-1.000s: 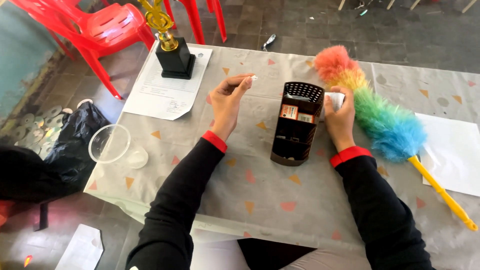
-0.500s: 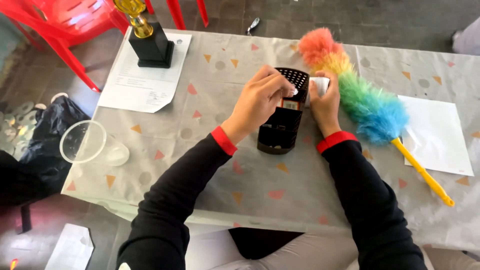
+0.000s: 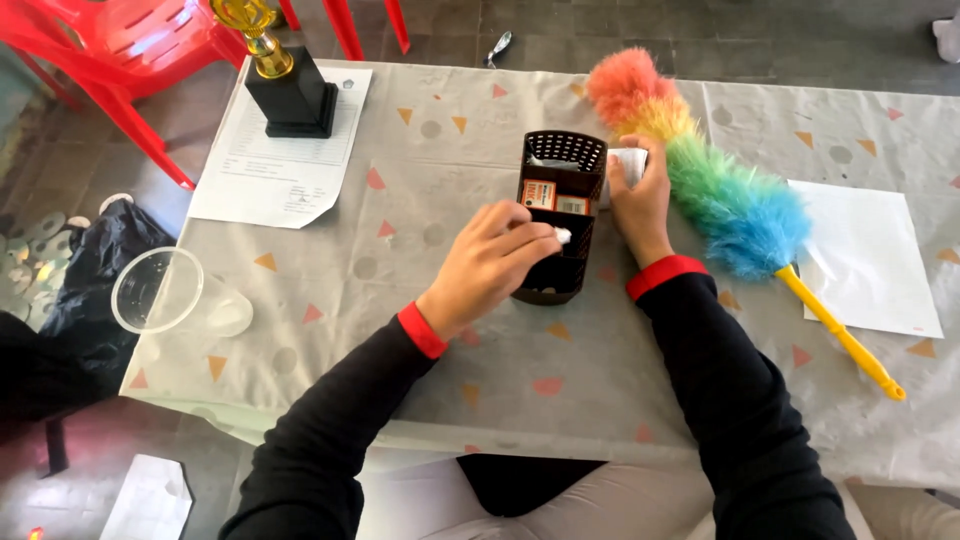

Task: Cleaning a marker with a tissue and organizing it along with other stationery into a desk caddy.

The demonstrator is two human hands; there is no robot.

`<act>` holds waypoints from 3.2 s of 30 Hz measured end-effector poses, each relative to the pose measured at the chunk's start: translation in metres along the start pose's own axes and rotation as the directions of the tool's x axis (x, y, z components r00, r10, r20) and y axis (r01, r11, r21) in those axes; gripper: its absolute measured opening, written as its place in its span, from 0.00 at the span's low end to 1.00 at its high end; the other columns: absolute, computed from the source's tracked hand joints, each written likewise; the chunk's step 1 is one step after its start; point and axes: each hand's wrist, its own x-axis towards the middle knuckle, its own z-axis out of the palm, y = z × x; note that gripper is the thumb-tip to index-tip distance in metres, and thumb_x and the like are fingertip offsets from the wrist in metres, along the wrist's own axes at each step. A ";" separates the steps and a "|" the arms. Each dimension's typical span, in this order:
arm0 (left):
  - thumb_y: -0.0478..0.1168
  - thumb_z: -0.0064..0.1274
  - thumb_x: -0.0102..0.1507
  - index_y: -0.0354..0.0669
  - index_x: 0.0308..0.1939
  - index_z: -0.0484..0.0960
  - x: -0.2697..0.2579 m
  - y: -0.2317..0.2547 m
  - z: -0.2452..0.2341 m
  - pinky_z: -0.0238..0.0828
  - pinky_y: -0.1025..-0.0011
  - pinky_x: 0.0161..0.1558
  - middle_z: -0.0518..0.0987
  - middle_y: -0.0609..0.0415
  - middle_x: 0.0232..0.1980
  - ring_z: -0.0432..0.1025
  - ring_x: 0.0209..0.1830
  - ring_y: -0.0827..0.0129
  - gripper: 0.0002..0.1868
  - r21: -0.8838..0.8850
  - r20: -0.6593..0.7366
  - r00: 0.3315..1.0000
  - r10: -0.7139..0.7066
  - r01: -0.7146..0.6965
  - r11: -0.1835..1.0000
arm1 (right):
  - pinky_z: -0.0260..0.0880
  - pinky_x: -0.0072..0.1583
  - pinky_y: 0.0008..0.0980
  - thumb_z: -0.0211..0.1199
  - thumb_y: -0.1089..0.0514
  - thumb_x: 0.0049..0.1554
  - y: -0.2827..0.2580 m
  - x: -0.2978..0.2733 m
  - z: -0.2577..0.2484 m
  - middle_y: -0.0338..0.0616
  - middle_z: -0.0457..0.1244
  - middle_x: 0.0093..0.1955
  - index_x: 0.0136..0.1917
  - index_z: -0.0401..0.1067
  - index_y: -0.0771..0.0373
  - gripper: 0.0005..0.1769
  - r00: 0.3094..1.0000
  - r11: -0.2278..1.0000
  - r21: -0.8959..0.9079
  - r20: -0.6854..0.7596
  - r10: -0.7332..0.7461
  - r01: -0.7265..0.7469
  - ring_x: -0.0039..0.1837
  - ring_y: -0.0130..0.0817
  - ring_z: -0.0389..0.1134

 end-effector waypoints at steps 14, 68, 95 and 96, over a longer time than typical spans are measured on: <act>0.40 0.66 0.65 0.48 0.62 0.80 0.005 0.003 0.019 0.66 0.64 0.71 0.69 0.50 0.75 0.64 0.78 0.60 0.21 -0.018 -0.074 0.994 -0.081 0.079 0.997 | 0.69 0.61 0.36 0.63 0.61 0.63 0.001 0.002 0.000 0.48 0.66 0.57 0.62 0.67 0.64 0.15 1.000 1.000 0.016 -0.010 -0.011 0.011 0.59 0.38 0.69; 0.62 0.75 0.44 0.43 0.79 0.55 -0.028 -0.088 -0.002 0.58 0.56 0.71 0.63 0.44 0.77 0.61 0.75 0.49 0.68 0.221 -0.162 0.925 -0.343 0.373 0.901 | 0.62 0.72 0.34 0.42 0.29 0.67 -0.077 -0.030 0.018 0.48 0.66 0.67 0.68 0.70 0.71 0.43 0.888 0.487 0.745 0.420 0.187 -0.455 0.69 0.33 0.65; 0.39 0.77 0.56 0.36 0.69 0.61 -0.048 -0.079 0.061 0.74 0.68 0.67 0.73 0.49 0.67 0.71 0.66 0.65 0.47 -0.682 0.031 0.735 -0.677 0.511 0.524 | 0.27 0.89 0.38 0.33 0.36 0.76 -0.097 -0.039 0.023 0.43 0.29 0.92 0.88 0.37 0.58 0.38 0.871 0.864 0.502 0.416 -0.262 0.020 0.93 0.39 0.25; 0.38 0.77 0.54 0.36 0.70 0.61 -0.043 -0.077 0.059 0.75 0.67 0.66 0.73 0.48 0.66 0.72 0.66 0.65 0.48 -0.670 0.035 0.737 -0.675 0.519 0.531 | 0.26 0.88 0.38 0.32 0.35 0.75 -0.089 -0.038 0.027 0.42 0.28 0.92 0.88 0.33 0.58 0.39 0.880 0.862 0.507 0.410 -0.238 -0.003 0.92 0.38 0.24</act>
